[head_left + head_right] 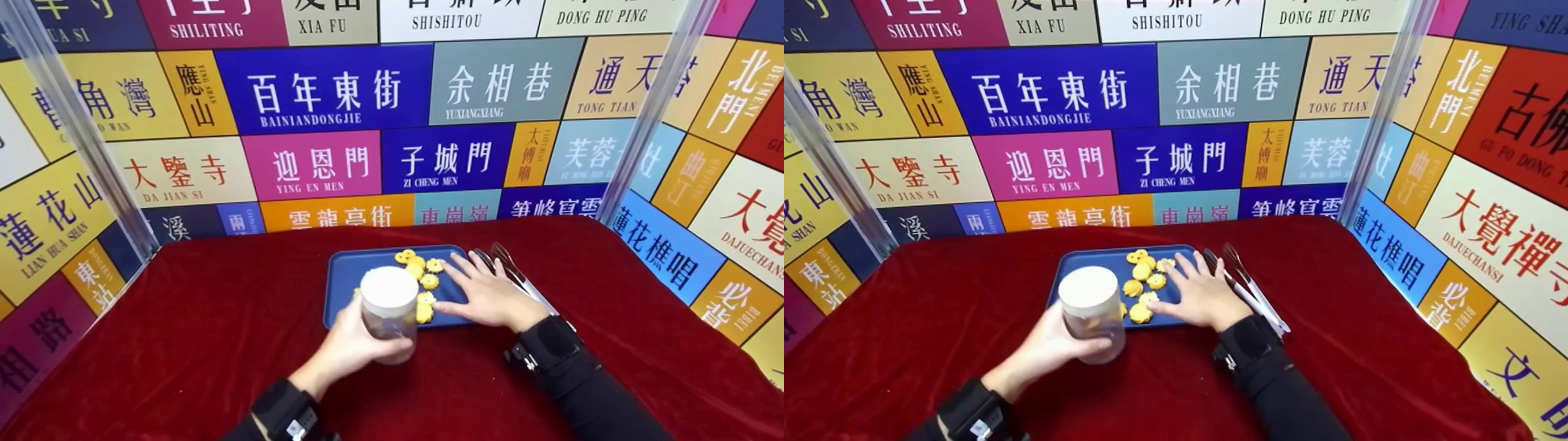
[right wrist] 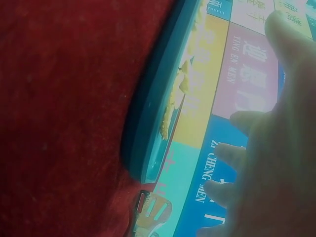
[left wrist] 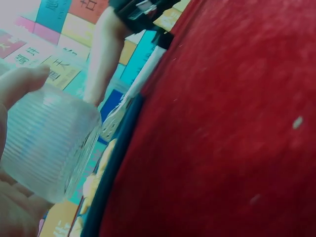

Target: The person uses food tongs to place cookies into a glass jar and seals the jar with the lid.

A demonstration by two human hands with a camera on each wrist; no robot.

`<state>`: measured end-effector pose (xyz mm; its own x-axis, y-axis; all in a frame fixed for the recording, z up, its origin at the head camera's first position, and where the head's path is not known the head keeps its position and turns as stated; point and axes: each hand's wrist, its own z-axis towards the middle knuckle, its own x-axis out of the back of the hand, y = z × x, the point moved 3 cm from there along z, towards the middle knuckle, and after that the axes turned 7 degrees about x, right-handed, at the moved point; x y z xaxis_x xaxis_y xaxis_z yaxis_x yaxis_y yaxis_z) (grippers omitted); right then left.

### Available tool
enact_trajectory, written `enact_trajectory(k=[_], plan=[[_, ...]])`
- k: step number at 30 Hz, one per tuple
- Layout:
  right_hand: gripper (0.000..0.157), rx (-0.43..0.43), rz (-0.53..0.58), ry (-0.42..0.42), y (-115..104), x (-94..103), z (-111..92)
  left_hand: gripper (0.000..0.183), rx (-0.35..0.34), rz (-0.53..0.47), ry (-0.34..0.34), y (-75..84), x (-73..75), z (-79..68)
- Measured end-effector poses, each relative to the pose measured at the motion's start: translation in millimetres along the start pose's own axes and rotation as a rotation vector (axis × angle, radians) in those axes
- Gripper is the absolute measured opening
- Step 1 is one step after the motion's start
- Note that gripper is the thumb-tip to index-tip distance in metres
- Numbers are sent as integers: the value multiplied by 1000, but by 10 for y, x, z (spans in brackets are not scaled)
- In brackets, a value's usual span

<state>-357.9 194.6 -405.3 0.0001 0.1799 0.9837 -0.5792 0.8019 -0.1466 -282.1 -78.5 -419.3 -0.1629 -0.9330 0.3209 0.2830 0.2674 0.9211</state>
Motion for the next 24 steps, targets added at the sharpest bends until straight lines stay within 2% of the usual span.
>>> enact_trajectory(k=[4,11,20,24], plan=[[102,-4,0,-7,-7,-5,4,95,-16,-2,-105,-5,-84,-29],[102,-6,-21,-17,-10,-15,0,101,-3,-43,-196,-63,-201,-65],[104,-4,-18,-4,-3,-24,4,100,20,-137,-207,-246,-292,-109],[105,-5,-14,-6,1,-31,7,102,27,-164,-218,-273,-300,-111]])
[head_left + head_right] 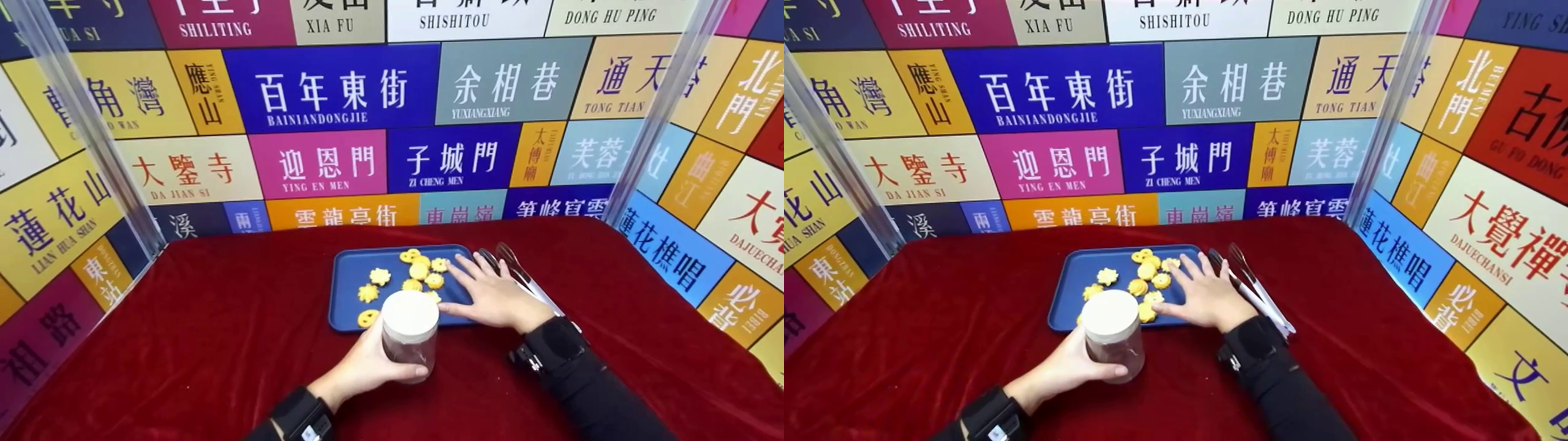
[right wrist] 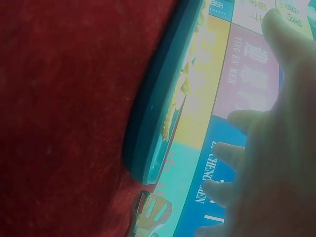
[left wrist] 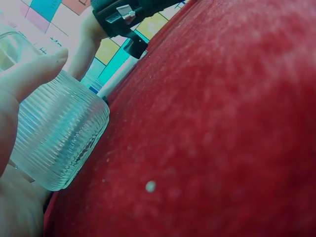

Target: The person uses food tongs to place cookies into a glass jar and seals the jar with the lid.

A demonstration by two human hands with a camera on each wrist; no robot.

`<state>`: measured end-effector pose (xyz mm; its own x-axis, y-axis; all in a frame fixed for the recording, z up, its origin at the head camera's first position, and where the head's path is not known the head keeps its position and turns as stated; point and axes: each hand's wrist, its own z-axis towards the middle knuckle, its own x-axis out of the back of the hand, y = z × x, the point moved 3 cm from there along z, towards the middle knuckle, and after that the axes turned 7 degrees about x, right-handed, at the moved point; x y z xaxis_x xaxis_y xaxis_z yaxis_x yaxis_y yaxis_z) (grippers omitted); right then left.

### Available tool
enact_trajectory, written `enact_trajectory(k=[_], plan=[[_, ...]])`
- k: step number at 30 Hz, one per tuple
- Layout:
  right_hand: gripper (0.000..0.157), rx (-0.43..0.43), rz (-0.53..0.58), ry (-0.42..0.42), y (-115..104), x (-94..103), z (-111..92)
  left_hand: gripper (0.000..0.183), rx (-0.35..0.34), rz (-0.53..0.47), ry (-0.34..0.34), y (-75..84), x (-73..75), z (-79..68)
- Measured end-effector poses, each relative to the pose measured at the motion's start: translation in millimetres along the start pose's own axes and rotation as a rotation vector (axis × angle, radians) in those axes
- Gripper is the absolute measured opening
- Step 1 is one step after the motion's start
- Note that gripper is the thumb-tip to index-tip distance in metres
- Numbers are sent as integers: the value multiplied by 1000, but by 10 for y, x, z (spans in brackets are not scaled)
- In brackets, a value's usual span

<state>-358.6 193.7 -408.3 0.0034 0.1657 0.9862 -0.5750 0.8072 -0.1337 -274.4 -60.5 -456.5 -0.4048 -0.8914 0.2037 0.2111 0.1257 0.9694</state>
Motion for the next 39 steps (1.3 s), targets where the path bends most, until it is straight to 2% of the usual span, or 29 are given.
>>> enact_trajectory(k=[8,13,19,25,29,32,39], plan=[[102,-8,34,17,18,73,-9,100,-3,-9,-13,13,-5,-1],[93,27,30,90,-53,257,-14,101,5,-14,-13,5,-1,-6],[85,89,95,193,-253,572,-87,101,13,-25,-23,-3,4,2],[73,176,251,229,-554,747,-193,101,-5,-26,-37,0,-4,0],[71,266,351,219,-765,766,-228,99,-27,-14,-32,5,-7,-9],[76,318,365,201,-879,724,-229,98,-32,0,-24,4,-5,-16],[86,355,379,161,-968,563,-179,98,-26,-27,-43,19,-18,-17]])
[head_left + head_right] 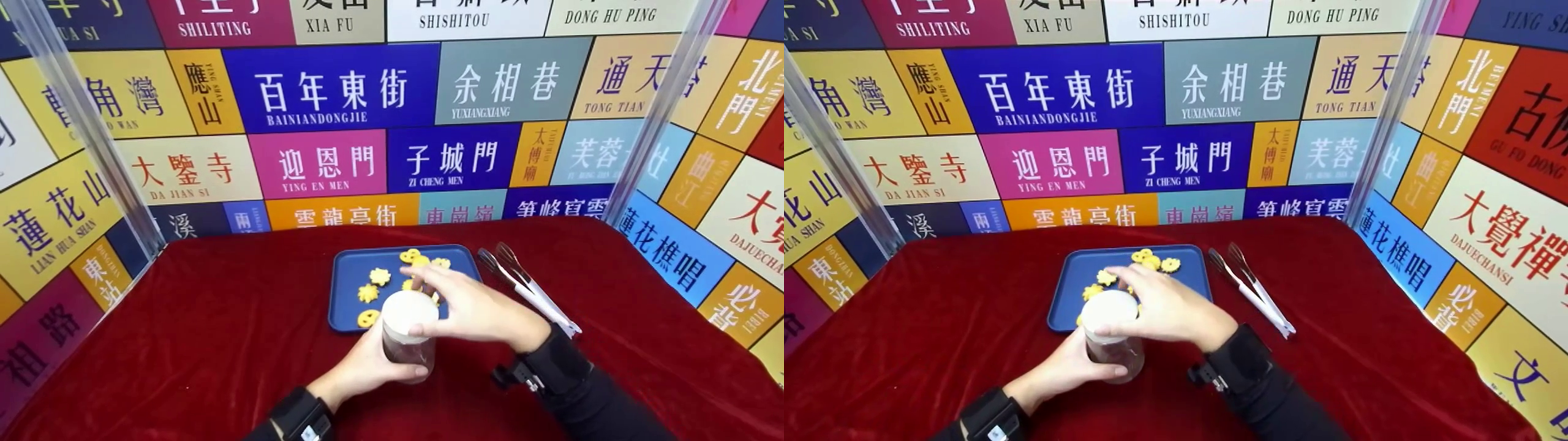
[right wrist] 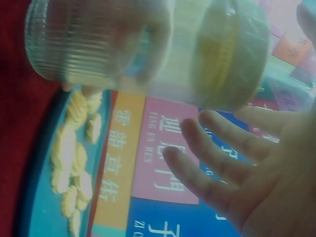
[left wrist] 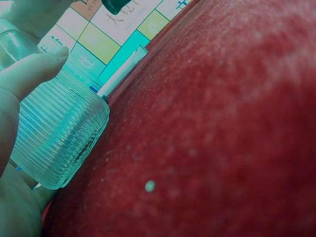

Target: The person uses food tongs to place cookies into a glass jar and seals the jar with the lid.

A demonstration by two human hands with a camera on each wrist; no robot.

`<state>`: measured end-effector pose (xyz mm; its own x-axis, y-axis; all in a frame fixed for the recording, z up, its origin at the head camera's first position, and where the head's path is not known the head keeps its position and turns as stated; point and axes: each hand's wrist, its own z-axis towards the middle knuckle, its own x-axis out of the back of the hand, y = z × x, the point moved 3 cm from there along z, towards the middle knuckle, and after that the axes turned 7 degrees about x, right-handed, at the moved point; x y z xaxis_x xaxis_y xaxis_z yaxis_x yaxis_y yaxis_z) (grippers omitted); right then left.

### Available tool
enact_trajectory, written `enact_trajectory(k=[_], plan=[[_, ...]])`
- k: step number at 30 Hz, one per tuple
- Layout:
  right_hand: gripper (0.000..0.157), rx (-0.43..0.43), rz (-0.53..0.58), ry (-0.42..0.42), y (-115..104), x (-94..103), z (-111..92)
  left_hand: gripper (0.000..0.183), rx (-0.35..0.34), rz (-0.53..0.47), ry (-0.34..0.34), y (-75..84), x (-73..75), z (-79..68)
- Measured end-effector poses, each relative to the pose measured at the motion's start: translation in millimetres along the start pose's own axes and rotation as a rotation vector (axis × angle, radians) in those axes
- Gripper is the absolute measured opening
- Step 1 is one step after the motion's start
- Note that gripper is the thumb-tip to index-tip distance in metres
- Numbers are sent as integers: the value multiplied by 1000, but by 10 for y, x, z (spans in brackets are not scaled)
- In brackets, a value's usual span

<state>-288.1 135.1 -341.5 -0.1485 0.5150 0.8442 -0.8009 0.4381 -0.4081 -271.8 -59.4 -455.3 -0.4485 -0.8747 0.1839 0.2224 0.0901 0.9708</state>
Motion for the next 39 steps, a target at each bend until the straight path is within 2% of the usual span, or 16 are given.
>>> enact_trajectory(k=[6,11,21,30,39], plan=[[81,-39,22,-1,31,-128,11,101,14,-5,2,-11,3,4],[87,-48,13,-30,84,-229,22,97,22,-6,11,-8,5,-6],[85,-33,69,-56,173,-258,11,96,-2,30,13,-9,9,-5],[71,11,256,-3,245,-308,12,99,-12,49,18,-19,13,-6],[67,57,316,47,289,-350,24,98,-10,26,0,-14,26,-5]])
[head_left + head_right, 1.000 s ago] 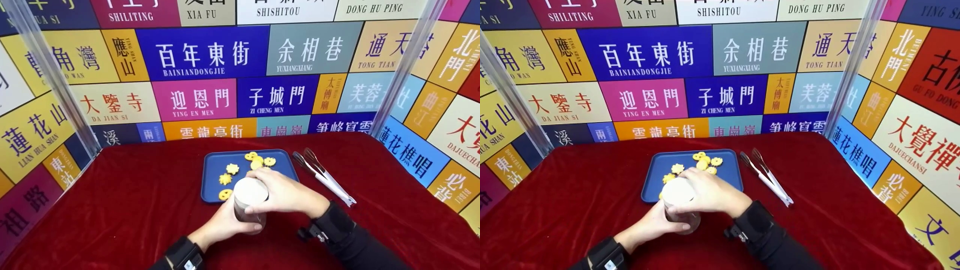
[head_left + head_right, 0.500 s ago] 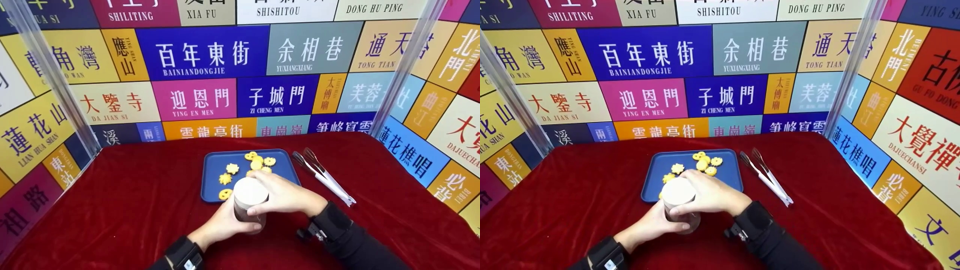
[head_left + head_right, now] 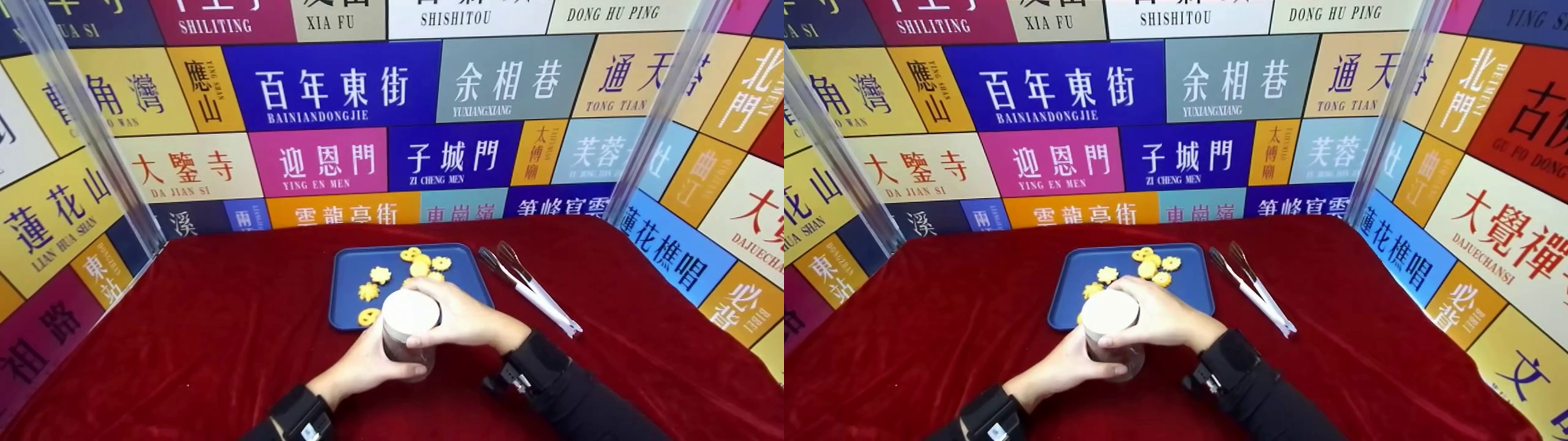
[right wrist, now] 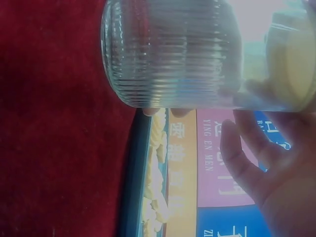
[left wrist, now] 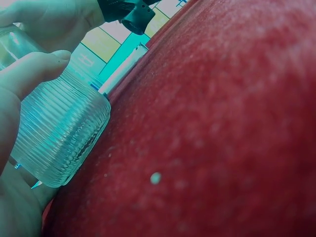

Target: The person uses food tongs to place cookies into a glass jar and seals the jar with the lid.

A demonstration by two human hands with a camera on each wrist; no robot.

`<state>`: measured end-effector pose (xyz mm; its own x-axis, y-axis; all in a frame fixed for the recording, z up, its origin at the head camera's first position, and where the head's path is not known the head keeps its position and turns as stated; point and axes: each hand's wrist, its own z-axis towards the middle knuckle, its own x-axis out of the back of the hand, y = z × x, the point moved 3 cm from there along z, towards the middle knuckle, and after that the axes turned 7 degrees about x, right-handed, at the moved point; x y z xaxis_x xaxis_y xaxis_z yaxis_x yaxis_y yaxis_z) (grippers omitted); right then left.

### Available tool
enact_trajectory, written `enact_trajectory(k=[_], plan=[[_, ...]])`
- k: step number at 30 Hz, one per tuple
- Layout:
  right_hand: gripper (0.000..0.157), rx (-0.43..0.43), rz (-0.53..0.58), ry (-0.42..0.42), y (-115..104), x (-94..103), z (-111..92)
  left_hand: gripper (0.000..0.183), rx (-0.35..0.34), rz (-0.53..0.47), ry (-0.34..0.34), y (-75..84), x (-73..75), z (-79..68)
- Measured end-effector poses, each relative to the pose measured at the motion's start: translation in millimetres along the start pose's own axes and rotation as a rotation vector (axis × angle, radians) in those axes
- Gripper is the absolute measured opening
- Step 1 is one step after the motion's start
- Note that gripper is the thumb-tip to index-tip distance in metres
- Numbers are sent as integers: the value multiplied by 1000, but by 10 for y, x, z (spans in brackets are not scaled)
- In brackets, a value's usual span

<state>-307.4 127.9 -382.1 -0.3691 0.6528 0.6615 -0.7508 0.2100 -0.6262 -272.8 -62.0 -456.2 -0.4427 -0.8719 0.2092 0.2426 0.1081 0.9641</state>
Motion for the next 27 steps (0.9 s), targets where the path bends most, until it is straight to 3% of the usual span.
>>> enact_trajectory(k=[17,27], plan=[[68,-4,16,8,55,-22,13,94,12,-23,-30,8,8,1],[79,-22,144,0,194,-10,-24,101,-1,18,-31,2,17,11]])
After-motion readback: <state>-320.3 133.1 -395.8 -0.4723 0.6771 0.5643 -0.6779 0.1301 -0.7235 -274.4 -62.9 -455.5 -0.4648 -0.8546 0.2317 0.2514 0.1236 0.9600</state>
